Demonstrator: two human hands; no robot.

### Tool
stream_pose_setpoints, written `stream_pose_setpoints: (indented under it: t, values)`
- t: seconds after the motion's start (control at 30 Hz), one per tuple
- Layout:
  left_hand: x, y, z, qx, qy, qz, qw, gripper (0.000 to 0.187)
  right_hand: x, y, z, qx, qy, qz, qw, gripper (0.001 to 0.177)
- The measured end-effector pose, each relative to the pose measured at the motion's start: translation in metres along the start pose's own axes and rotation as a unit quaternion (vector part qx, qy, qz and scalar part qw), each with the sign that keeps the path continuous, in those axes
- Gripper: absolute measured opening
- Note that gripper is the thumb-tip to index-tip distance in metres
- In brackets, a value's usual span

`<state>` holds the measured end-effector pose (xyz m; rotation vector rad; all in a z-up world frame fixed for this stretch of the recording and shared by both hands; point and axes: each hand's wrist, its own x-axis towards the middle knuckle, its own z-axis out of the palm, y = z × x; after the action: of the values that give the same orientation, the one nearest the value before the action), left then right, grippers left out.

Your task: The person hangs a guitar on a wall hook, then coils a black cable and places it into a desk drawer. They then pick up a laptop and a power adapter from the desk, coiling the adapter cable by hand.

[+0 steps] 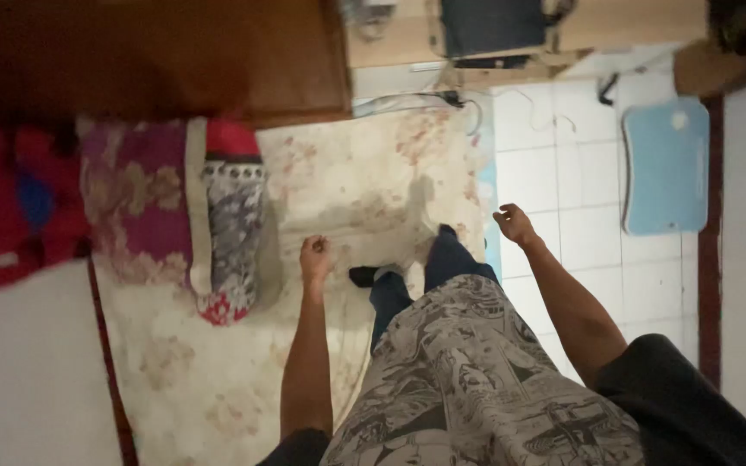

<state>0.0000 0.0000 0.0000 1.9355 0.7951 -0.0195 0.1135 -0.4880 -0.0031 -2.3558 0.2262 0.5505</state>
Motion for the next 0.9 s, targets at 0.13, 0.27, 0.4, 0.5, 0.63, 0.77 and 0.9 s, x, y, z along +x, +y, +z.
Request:
stream_pose_setpoints:
  t: [0.13,0.27,0.4,0.5,0.63,0.77,0.9]
  values:
    - [-0.019,0.035,0.062,0.066,-0.045,0.050,0.996,0.033,-0.022,0.075,-0.029,0.061,0.031,0.039,0.997,0.056]
    - [-0.030,0.068,0.128,0.147,-0.067,0.126,0.979,0.031,-0.027,0.149,-0.058,0.099,0.057,0.053,0.992,0.054]
    - [-0.036,0.096,0.218,0.183,-0.079,0.194,0.960,0.034,-0.028,0.226,-0.095,0.113,0.075,0.079,0.988,0.050]
    - [-0.041,0.121,0.285,0.149,-0.088,0.151,0.973,0.034,-0.023,0.267,-0.134,0.141,0.133,0.039,0.980,0.044]
    - [-0.053,0.163,0.376,0.120,-0.121,0.208,0.963,0.029,-0.023,0.306,-0.175,0.187,0.185,0.046,0.964,0.035]
    - [-0.062,0.199,0.444,0.099,-0.161,0.260,0.947,0.025,-0.011,0.331,-0.202,0.266,0.210,0.071,0.938,0.028]
    - [-0.061,0.233,0.494,0.099,-0.185,0.295,0.932,0.024,0.008,0.342,-0.219,0.348,0.249,0.028,0.904,0.027]
